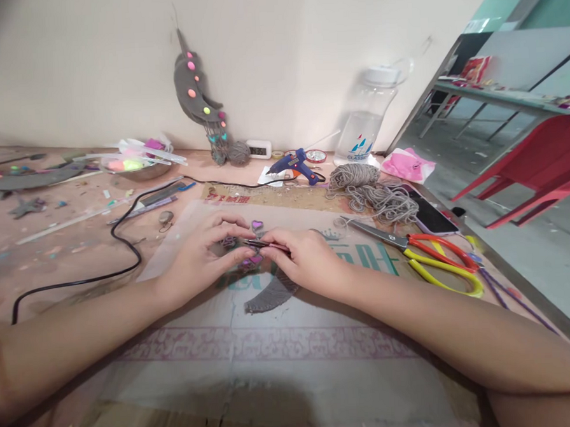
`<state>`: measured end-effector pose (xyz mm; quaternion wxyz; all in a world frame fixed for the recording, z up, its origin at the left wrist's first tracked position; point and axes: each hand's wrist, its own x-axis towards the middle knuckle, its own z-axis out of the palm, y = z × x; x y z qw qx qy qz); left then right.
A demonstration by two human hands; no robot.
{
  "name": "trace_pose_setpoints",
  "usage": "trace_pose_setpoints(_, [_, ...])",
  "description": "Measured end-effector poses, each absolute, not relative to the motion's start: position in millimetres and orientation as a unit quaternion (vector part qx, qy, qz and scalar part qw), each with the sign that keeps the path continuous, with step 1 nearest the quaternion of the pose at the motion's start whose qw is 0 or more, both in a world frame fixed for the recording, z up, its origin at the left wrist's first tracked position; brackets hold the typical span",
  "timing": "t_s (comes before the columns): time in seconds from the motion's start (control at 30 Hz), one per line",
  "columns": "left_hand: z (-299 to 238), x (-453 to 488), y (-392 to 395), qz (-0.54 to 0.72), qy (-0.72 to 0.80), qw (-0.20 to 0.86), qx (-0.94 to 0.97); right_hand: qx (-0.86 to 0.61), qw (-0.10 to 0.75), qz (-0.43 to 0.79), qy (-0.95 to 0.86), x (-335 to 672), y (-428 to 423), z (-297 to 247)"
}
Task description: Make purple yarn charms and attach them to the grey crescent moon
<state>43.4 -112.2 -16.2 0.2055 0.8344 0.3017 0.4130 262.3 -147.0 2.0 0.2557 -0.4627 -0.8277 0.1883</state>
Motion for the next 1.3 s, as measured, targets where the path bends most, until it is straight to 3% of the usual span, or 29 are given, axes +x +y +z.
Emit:
trace_pose_setpoints(0.33, [-9,44,-117,0.409,0.338,0.233,0.815,-0.460,0.258,0.196,-0.827,264,-144,1])
trace_pose_setpoints(0.57, [-10,42,-116,0.391,0.375,0.306,0.783,-0.507,0.366,0.209,-0.751,270,-136,-3])
trace_pose_setpoints(0.9, [-10,44,-118,0.392,0.357,0.307,0.790,-0.495,0.324,0.258,-0.764,255,-141,-2])
trace_pose_setpoints(1.3, [-7,45,-119,0.399,0.361,0.301,0.787,-0.484,0.354,0.269,-0.754,255,-144,-9])
